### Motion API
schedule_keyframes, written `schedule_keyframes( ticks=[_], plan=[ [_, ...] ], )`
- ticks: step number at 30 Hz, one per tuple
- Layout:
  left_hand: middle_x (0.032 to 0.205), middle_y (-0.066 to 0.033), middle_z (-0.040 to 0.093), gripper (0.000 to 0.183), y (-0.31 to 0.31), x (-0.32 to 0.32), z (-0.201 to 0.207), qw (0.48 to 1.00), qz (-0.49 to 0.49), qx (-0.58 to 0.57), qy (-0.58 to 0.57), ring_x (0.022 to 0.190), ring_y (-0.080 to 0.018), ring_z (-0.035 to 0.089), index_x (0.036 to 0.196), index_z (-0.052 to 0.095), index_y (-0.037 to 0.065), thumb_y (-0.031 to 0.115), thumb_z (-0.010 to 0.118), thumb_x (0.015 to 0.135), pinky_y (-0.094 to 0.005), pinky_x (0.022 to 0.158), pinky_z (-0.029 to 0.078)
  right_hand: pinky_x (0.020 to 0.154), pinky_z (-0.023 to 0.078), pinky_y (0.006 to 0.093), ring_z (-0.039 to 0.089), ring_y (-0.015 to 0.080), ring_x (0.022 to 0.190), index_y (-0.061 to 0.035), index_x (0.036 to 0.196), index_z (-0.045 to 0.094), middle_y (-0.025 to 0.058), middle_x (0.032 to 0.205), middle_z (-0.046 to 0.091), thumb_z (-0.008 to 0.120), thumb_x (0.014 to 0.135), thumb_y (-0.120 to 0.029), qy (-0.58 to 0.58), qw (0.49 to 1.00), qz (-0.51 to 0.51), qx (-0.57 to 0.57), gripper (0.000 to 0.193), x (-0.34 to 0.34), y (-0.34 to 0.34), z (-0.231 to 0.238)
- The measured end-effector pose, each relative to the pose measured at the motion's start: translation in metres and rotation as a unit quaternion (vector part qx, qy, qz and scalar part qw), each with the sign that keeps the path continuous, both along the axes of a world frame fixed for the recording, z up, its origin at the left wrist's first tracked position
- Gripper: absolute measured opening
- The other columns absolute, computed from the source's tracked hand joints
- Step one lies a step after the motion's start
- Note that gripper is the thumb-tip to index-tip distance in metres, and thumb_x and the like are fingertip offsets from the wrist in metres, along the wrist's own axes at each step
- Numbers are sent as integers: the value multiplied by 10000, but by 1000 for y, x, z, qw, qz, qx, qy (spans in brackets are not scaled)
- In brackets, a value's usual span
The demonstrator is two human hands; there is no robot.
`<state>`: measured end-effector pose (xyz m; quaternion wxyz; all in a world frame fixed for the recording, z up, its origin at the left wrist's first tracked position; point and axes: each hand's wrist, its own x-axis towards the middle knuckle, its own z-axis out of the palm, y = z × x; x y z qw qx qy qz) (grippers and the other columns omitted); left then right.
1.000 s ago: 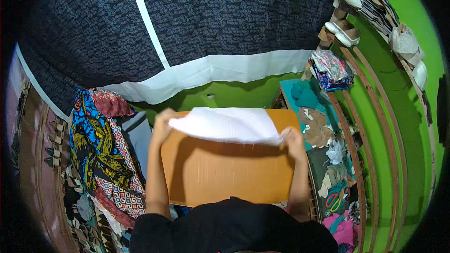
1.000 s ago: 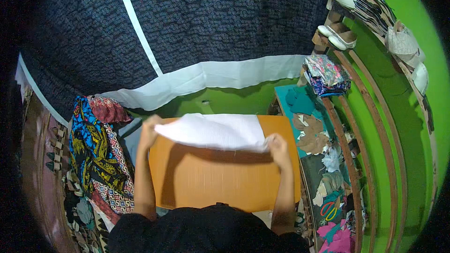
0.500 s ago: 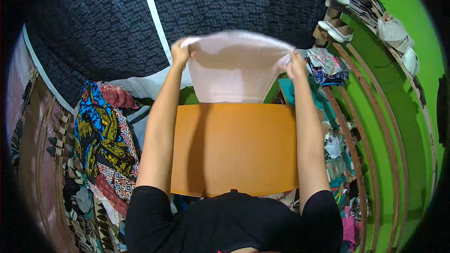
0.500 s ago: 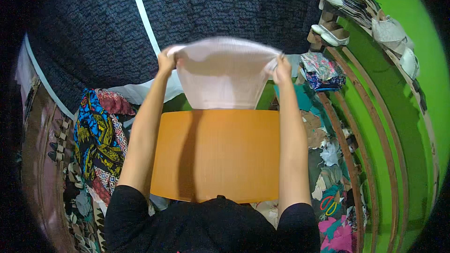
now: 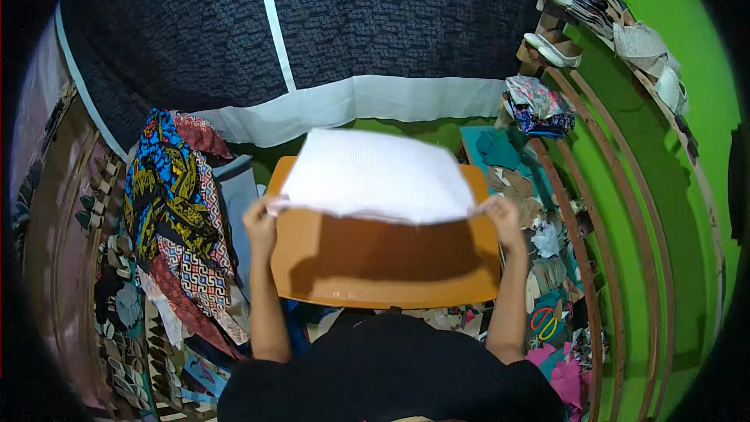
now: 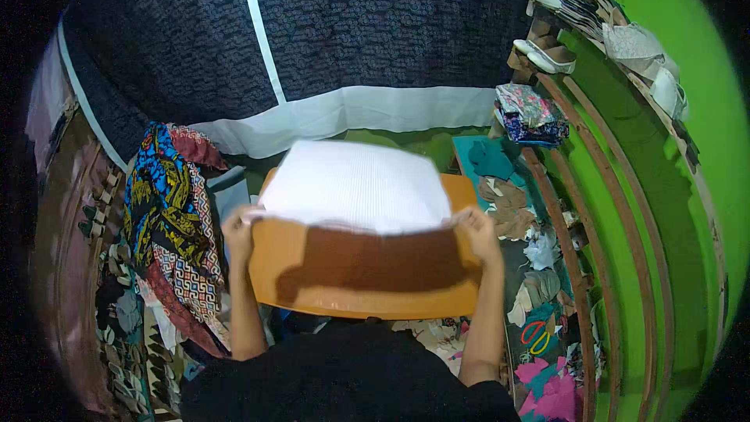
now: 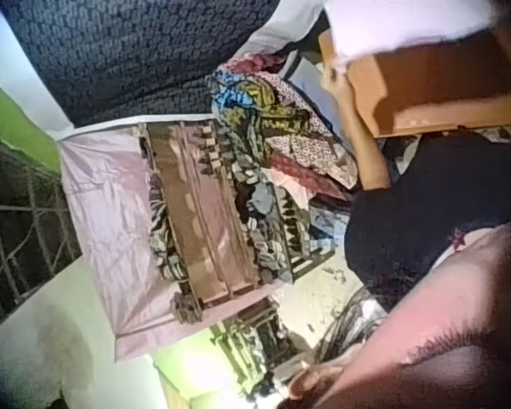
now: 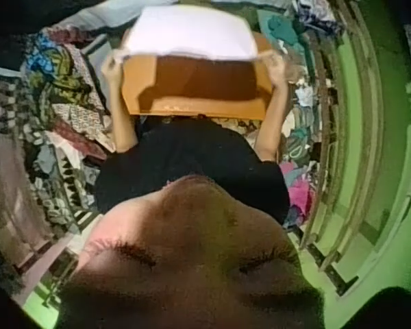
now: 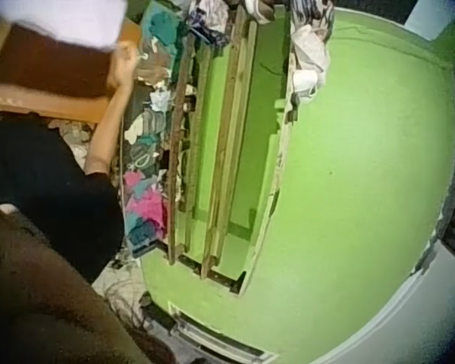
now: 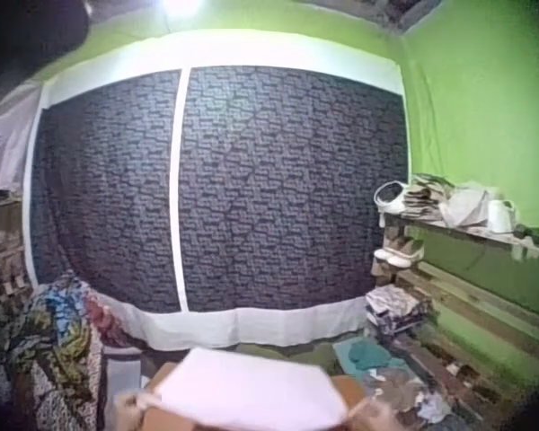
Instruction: The recorder folds several pieces of fabric and clothing items on a table and places them on a shelf.
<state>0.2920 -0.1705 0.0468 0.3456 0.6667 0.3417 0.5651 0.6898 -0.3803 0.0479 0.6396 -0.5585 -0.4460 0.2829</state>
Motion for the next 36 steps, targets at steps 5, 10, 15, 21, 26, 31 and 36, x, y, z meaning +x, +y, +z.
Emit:
schedule_keyframes(
  ticks=[5,10,15,21,26,31,36],
  plan=[
    [765,-85,617,153,-105,-61,-120,971,-53,-195,127,702,-133,567,836,620,-13,-25,511,729,-239,640,445,431,291,196,370,49,484,-11,786,532,-43,565,427,513,812,-114,2,978,1,-209,108,-48,-72,-102],
    [776,-87,621,203,-127,-91,-114,934,-129,-277,185,745,-154,579,851,624,-2,-56,491,709,-254,677,448,524,382,219,475,66,592,10,808,548,1,666,542,532,796,-104,-6,943,56,-328,115,-62,-110,-95],
    [797,-131,623,188,-143,-110,-89,925,-156,-222,265,724,-179,591,860,623,6,-26,529,701,-274,682,449,478,340,220,423,60,548,5,798,544,-28,615,489,536,767,-101,-43,943,14,-329,111,-99,-142,-89],
    [839,-120,622,169,-208,-165,-122,922,-172,-222,267,792,-213,596,839,614,-9,12,552,683,-284,726,451,473,330,243,396,73,508,-12,721,493,-7,543,439,537,760,-109,-150,922,-56,-352,114,-182,-208,-96],
    [854,-123,612,181,-278,-236,-105,913,-208,-227,266,812,-209,584,833,611,-10,10,528,673,-289,747,441,483,344,255,418,88,526,1,714,504,17,553,457,537,753,-121,-118,897,-97,-415,133,-277,-284,-76],
    [738,-58,608,138,-327,-304,-69,869,-195,-414,186,628,-157,586,831,617,5,44,532,730,-250,512,479,482,348,218,433,64,554,-17,701,524,0,569,467,544,731,-105,-27,913,-34,-405,95,-304,-344,-74],
    [649,-67,591,143,-340,-341,-53,893,-250,-308,214,520,-153,596,850,591,-25,22,495,755,-221,443,454,503,371,212,461,63,562,-13,706,532,-4,619,514,532,702,-59,-57,916,-41,-395,46,-331,-365,-40]
  ],
)
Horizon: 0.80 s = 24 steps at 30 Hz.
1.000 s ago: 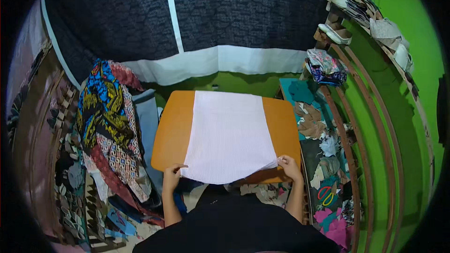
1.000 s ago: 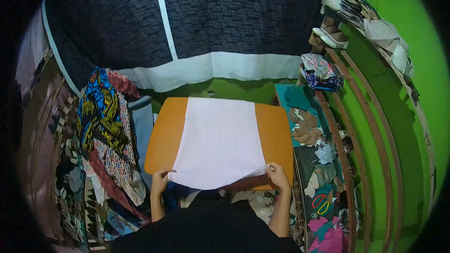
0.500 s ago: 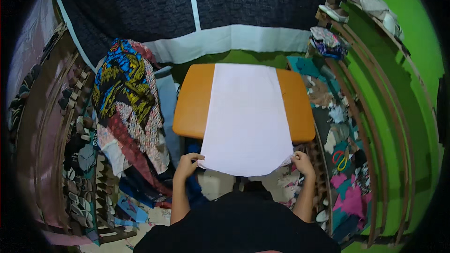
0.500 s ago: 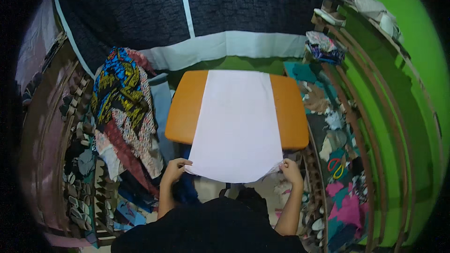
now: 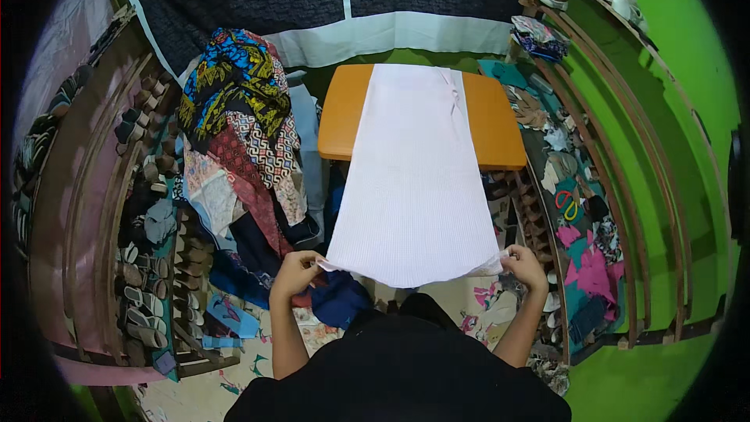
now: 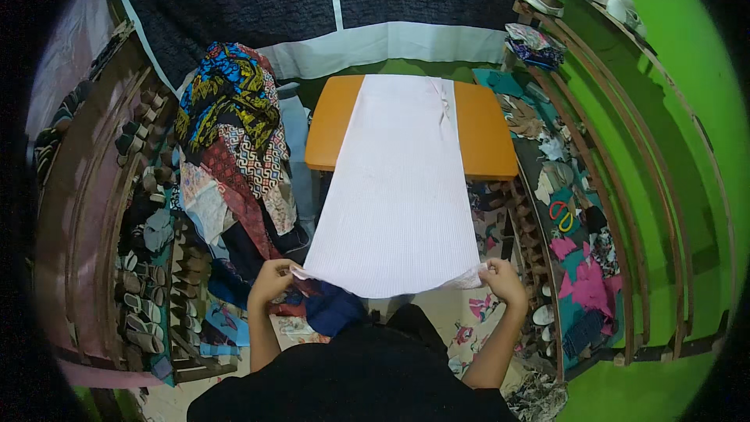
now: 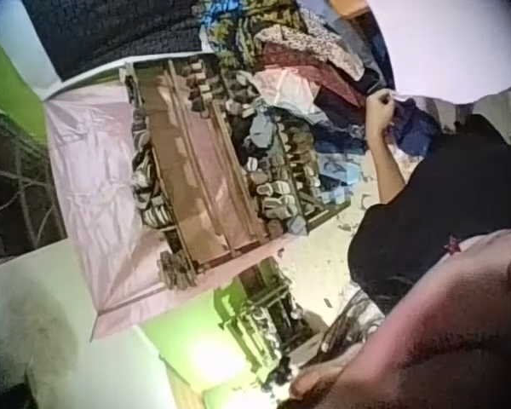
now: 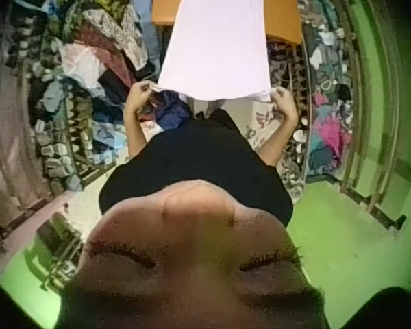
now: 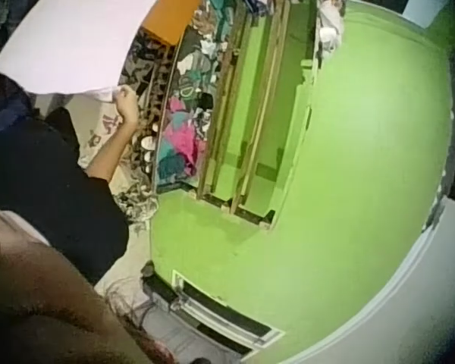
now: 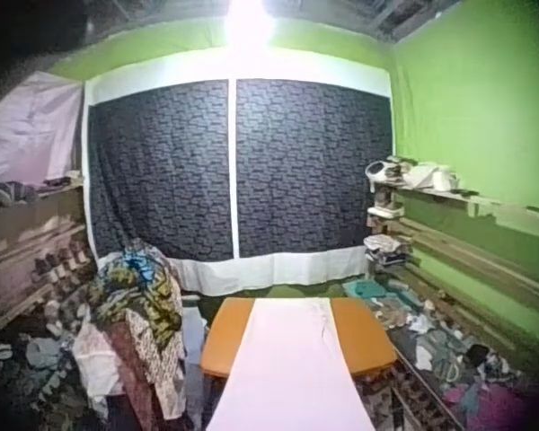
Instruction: The recorder folds several pieces of fabric and clothing items on a table and places them on a shelf.
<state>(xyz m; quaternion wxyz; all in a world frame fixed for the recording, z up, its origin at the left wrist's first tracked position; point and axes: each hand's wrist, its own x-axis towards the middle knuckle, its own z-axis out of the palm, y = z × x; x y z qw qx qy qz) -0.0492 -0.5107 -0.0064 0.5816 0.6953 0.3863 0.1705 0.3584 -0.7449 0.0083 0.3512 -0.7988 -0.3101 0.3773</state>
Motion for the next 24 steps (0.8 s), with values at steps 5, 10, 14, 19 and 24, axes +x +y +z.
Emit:
schedule_keyframes(
  ticks=[5,10,14,19,24],
  plan=[
    [659,-52,591,145,-7,-19,-21,994,-49,-91,22,573,-109,561,806,603,-22,-10,522,685,-219,507,435,474,363,234,454,88,516,5,787,555,21,625,527,557,722,-117,-8,999,40,-12,138,-19,-37,-5],
    [679,-36,589,144,-10,-17,-11,989,-105,-88,62,609,-87,527,795,603,-33,-22,539,667,-217,550,417,538,392,223,478,76,576,-10,797,538,-5,665,527,551,735,-56,9,1000,-9,-16,79,-32,-58,-20],
    [677,-32,585,143,-9,-23,56,989,-125,-78,21,616,-78,520,813,609,-32,28,594,685,-215,557,415,499,360,199,465,55,557,-6,822,542,-7,644,520,541,737,-56,100,988,-38,115,98,-41,-59,29],
    [670,-51,585,169,1,-41,111,966,-210,-58,-137,592,-80,516,803,593,-72,18,630,665,-220,560,417,521,371,201,475,49,590,-4,796,525,-5,664,522,568,755,-113,207,972,73,89,124,-46,-75,99],
    [591,-106,546,133,16,-7,131,909,-196,122,-347,512,-186,466,679,577,-48,70,630,646,-287,500,348,550,386,203,499,71,617,-5,773,499,33,688,545,579,780,-203,216,933,140,251,214,-36,-62,127]
  ],
)
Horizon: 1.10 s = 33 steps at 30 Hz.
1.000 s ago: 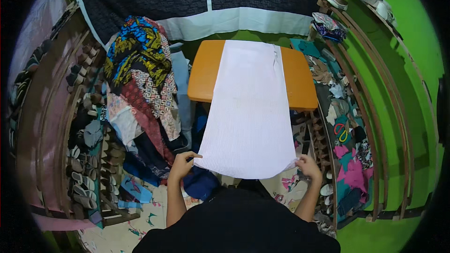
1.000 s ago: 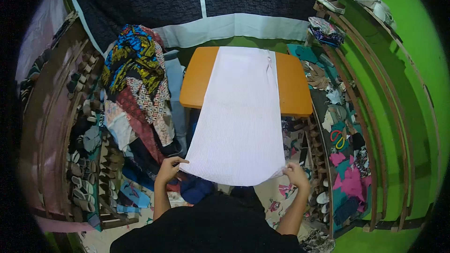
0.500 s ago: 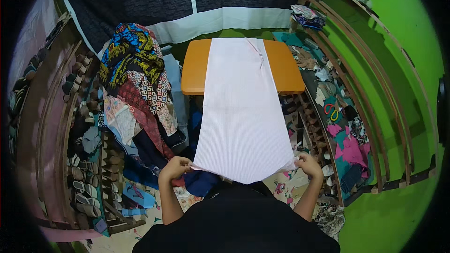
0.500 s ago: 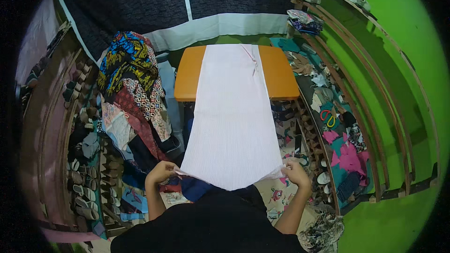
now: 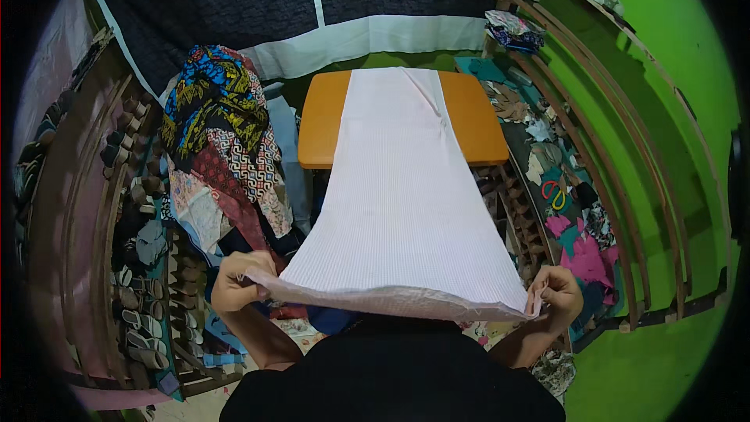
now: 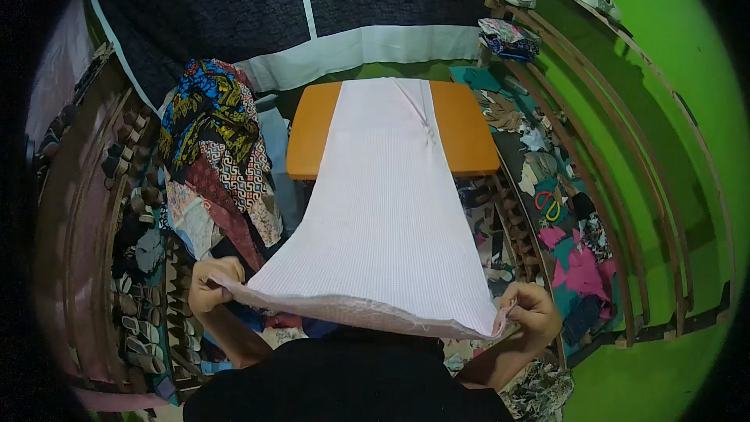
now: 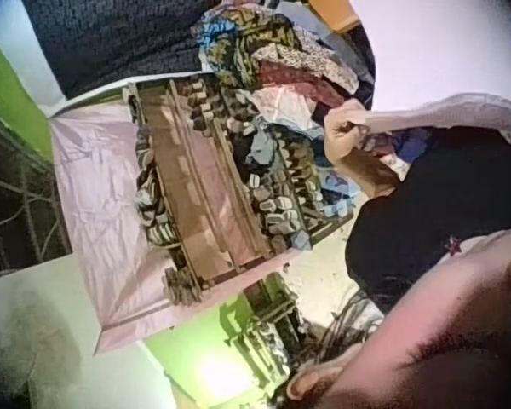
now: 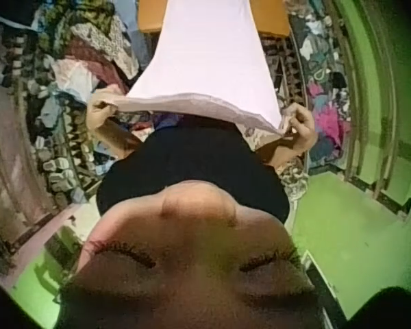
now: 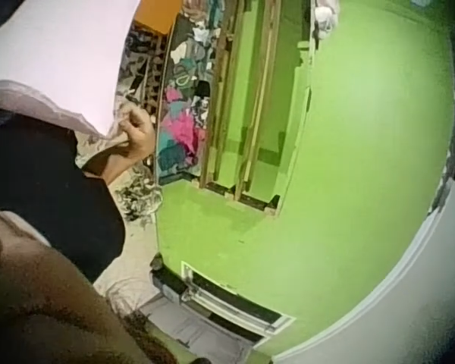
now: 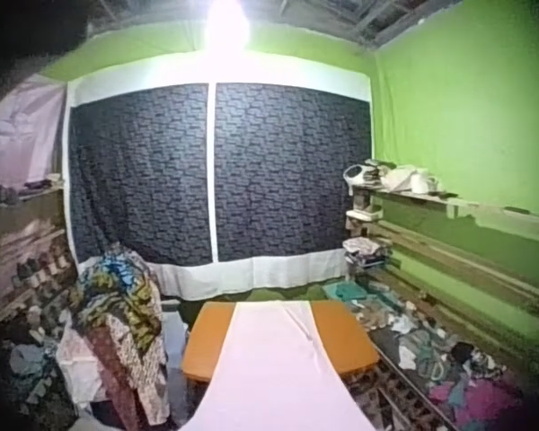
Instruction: The recorder folds several pieces of fabric and clothing items on a table and places them on a shelf.
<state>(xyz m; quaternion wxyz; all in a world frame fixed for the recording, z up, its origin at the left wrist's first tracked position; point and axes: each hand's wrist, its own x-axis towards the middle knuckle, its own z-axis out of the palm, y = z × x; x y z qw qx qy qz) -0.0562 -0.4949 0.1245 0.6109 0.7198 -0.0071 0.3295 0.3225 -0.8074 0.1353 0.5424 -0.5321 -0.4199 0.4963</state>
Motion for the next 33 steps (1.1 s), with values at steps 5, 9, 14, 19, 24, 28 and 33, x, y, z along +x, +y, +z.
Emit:
schedule_keyframes(
  ticks=[5,9,14,19,24,28,33],
  plan=[
    [678,-75,552,160,30,53,-5,986,166,-10,25,631,-163,485,749,589,-32,125,573,723,-269,564,365,561,339,186,447,51,628,-25,755,486,-6,689,503,621,757,-275,-67,985,-153,47,284,46,45,-14],
    [806,-102,586,152,54,88,-9,959,246,-72,124,696,-147,544,861,552,-37,92,500,801,-238,638,417,535,306,172,397,34,601,-21,790,481,-28,676,463,606,773,-263,-53,985,-159,48,273,81,88,-10],
    [816,-162,587,137,76,160,3,944,319,5,-87,687,-174,570,909,468,-16,105,442,852,-258,610,456,501,278,165,360,25,556,-49,786,463,-38,650,430,538,826,-242,-20,981,-141,128,211,134,135,-5],
    [703,-116,567,83,118,206,-2,815,515,256,-68,575,-168,546,838,491,-6,72,476,813,-253,536,427,517,281,164,359,19,584,-50,813,443,-35,665,432,480,854,-155,-125,961,-216,121,118,186,196,-2],
    [668,-99,559,78,167,244,3,824,517,224,68,541,-155,524,809,535,-9,25,517,742,-246,517,407,439,286,175,377,16,508,-40,813,441,-22,625,446,476,847,-116,-107,962,-243,58,90,215,249,0],
    [634,-134,551,127,248,280,12,863,447,144,185,587,-205,561,831,537,-31,52,529,735,-257,544,416,381,289,211,378,43,440,-19,798,469,-7,588,470,485,814,-80,-186,950,-249,19,65,257,323,2],
    [756,-206,587,248,386,336,-47,867,339,160,329,686,-321,577,895,544,-39,149,548,734,-341,607,432,483,367,253,468,99,538,25,758,504,3,552,482,539,739,-84,-365,892,-261,-62,116,323,459,-49]
  ],
)
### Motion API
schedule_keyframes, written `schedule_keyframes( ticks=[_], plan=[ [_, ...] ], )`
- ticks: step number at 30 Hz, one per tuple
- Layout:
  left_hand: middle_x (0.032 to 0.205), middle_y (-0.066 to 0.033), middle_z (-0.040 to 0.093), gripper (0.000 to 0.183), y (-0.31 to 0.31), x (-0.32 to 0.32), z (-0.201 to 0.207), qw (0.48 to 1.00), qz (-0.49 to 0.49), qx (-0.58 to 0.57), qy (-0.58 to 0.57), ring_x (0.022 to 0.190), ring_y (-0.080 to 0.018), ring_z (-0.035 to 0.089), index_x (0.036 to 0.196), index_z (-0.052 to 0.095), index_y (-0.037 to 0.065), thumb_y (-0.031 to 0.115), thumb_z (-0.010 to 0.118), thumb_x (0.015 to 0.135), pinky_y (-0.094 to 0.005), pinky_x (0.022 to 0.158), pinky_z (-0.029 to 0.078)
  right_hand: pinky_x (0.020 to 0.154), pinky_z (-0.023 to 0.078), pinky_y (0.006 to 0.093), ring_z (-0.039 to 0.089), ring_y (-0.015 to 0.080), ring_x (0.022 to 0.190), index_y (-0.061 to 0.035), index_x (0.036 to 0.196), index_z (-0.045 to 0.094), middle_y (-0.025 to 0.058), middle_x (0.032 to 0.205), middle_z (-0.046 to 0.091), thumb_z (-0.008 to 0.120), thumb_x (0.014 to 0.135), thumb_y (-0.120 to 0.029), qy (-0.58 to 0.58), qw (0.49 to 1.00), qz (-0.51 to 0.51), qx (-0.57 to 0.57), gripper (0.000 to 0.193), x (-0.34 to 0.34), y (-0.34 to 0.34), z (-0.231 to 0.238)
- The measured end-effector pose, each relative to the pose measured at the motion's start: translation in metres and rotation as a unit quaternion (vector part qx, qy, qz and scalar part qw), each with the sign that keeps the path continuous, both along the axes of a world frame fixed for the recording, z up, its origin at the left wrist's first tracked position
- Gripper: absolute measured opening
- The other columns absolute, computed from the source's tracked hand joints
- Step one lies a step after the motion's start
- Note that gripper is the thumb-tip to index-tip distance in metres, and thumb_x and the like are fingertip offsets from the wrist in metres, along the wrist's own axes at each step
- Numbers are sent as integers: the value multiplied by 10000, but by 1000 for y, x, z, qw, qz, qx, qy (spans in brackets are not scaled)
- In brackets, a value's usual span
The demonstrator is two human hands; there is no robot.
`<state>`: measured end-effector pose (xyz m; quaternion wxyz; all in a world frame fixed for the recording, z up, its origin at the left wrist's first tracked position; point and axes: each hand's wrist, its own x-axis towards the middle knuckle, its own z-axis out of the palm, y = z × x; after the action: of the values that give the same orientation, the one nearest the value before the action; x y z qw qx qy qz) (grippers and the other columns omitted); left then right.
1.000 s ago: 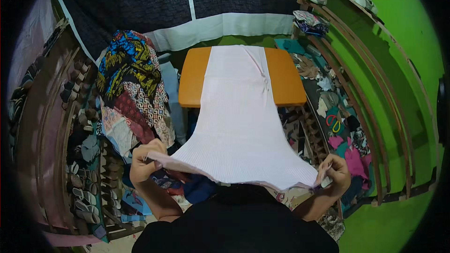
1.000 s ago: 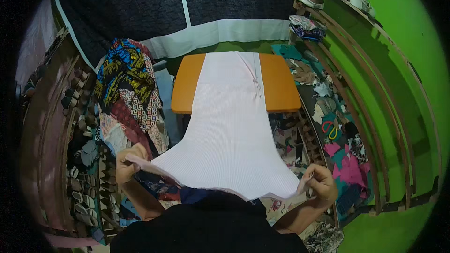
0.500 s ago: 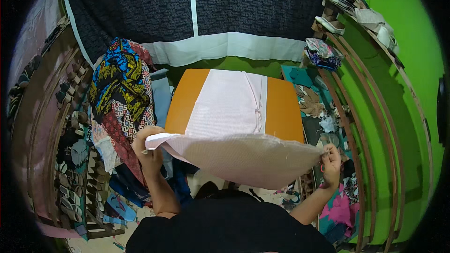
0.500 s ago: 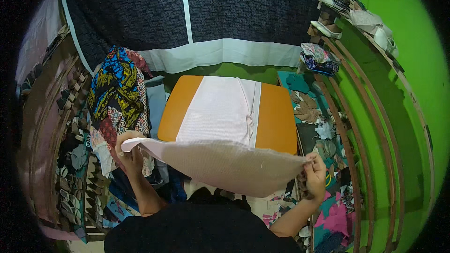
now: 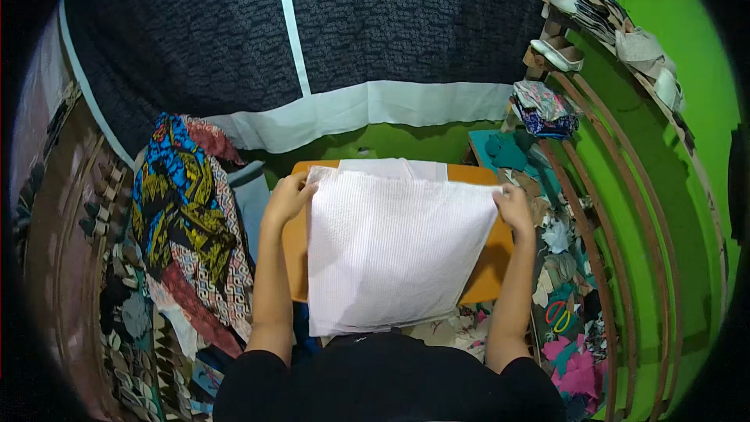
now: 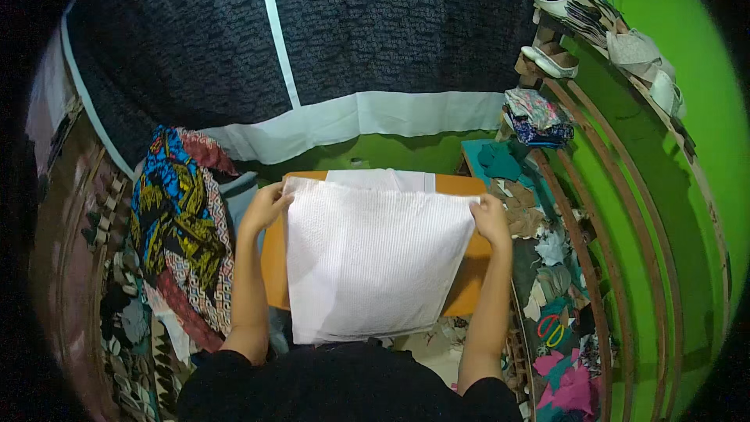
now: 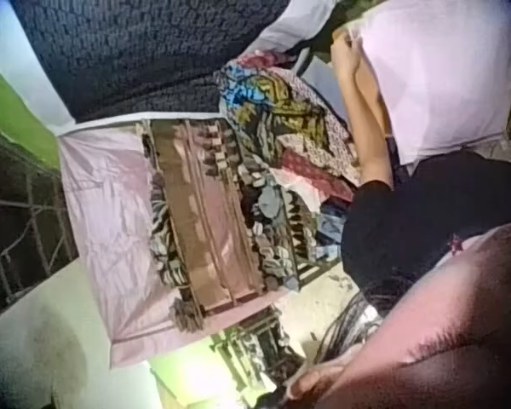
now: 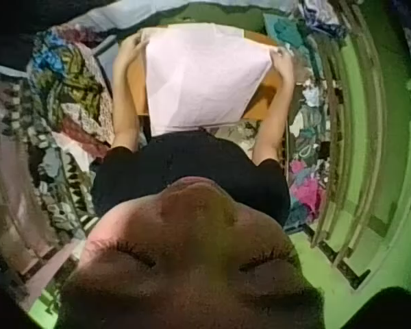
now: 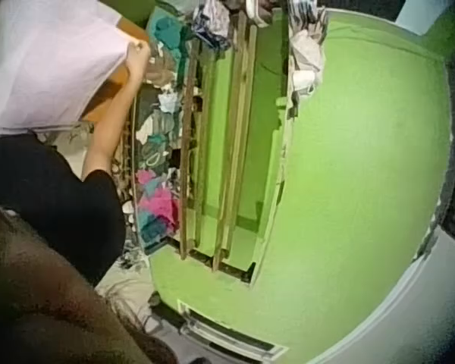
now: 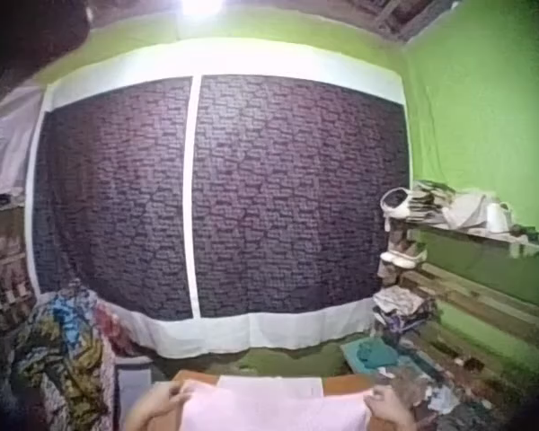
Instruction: The recorder folds several pieces of fabric and clothing items on a table and places them on a shelf.
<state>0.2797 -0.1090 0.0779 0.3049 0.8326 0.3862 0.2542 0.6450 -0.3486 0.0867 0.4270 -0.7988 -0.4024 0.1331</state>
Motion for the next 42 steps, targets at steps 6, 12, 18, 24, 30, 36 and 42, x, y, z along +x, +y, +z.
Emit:
schedule_keyframes(
  ticks=[6,12,18,24,30,36,42],
  plan=[
    [761,-159,595,375,107,104,-70,983,68,-88,-146,662,-278,577,1090,417,8,180,520,772,-320,596,441,530,438,368,515,222,560,41,1052,432,166,814,570,534,757,-115,115,948,-137,264,348,48,135,-84],
    [1168,-261,400,638,108,65,-250,988,93,-103,73,1090,-370,386,1144,345,-76,316,591,704,-392,899,321,893,289,446,337,383,1058,27,1153,341,229,1122,319,628,695,-188,-150,969,-189,-59,581,-33,124,-187],
    [1056,-259,476,516,-9,16,-213,972,173,-113,113,1010,-352,451,1078,428,-62,256,571,697,-397,851,361,895,261,436,338,369,1028,27,1120,392,216,1079,358,599,729,-274,-102,951,-227,-186,535,-94,33,-226],
    [908,-248,559,455,-73,-15,-188,945,188,-194,186,855,-372,545,987,481,-52,270,596,687,-400,760,429,808,346,446,399,360,964,35,1055,421,215,994,410,616,684,-364,-113,940,-236,-221,578,-121,-11,-223],
    [894,-246,565,383,-127,-54,-228,951,245,-159,102,840,-380,548,971,488,-31,233,585,712,-406,727,435,771,378,464,410,385,953,47,973,442,234,1002,400,618,676,-381,-94,949,-191,-235,550,-131,-42,-219],
    [816,-290,548,357,-205,-67,-242,950,271,-151,38,811,-434,526,966,434,-42,206,552,738,-443,699,418,727,410,424,525,394,810,69,952,435,274,864,530,622,685,-226,-34,986,-114,-120,440,-126,-92,-242],
    [822,-291,547,321,-282,-95,-259,941,275,-182,76,796,-437,529,922,418,-19,233,529,758,-465,682,413,713,416,432,532,395,822,42,934,502,242,842,560,580,705,-224,34,978,-70,-195,360,-143,-160,-263]
  ],
)
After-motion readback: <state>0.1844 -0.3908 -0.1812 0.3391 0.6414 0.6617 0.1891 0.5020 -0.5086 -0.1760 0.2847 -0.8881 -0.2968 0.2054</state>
